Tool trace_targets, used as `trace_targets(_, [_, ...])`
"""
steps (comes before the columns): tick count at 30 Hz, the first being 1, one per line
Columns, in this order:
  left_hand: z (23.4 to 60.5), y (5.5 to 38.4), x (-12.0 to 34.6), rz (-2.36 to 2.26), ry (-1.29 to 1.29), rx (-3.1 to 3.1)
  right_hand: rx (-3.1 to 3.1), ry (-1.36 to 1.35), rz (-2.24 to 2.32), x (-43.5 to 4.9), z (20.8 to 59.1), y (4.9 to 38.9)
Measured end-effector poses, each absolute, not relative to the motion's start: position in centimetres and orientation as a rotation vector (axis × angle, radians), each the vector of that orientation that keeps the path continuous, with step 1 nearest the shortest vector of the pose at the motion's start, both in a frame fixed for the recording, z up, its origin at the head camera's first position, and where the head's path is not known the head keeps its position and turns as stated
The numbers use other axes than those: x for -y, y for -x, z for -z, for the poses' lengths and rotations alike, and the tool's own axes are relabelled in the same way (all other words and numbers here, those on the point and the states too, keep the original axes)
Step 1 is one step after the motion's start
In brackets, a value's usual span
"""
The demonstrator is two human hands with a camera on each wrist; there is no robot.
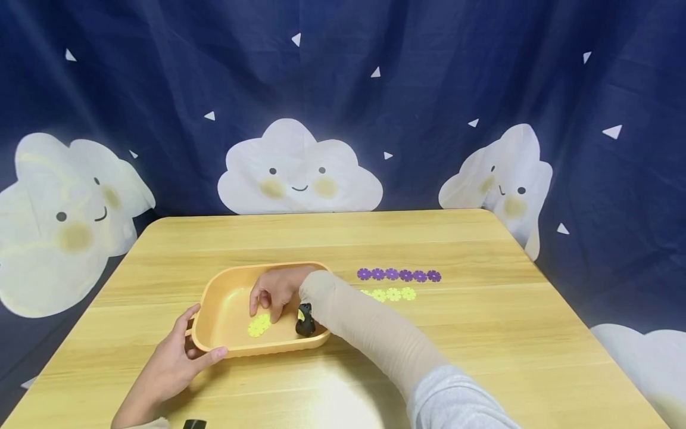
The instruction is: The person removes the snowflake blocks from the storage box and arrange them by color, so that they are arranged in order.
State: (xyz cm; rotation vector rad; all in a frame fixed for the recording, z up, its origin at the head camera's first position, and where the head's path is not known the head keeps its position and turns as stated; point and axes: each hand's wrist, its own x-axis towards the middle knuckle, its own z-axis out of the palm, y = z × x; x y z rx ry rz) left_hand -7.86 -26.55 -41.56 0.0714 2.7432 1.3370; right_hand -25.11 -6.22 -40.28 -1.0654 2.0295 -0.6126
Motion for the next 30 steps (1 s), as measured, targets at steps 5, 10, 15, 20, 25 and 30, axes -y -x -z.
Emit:
trace_targets(5, [41.55, 7.78, 26.59, -1.339, -0.073, -2.745, -2.030, 1.059, 0.600, 6.41, 40.21, 24.79])
trace_targets(10, [41.46, 7.82, 26.60, -1.336, -0.072, -2.752, -2.034, 1.088, 0.573, 6.46, 40.27, 24.99])
trace_targets(15, [41.44, 7.91, 26.54, -1.323, -0.073, -2.761, -2.117, 1.142, 0.511, 6.21, 40.25, 25.46])
trace_targets(20, [41.50, 7.92, 26.47, -1.326, -0.077, -2.764, -2.127, 1.139, 0.502, 6.07, 40.22, 25.53])
trace_targets(25, [41.52, 7.91, 26.45, -1.344, -0.082, -2.758, -2.116, 1.123, 0.511, 6.09, 40.20, 25.32])
trace_targets(30, [41.56, 7.88, 26.43, -1.346, -0.080, -2.755, -2.127, 1.152, 0.481, 6.04, 40.08, 25.24])
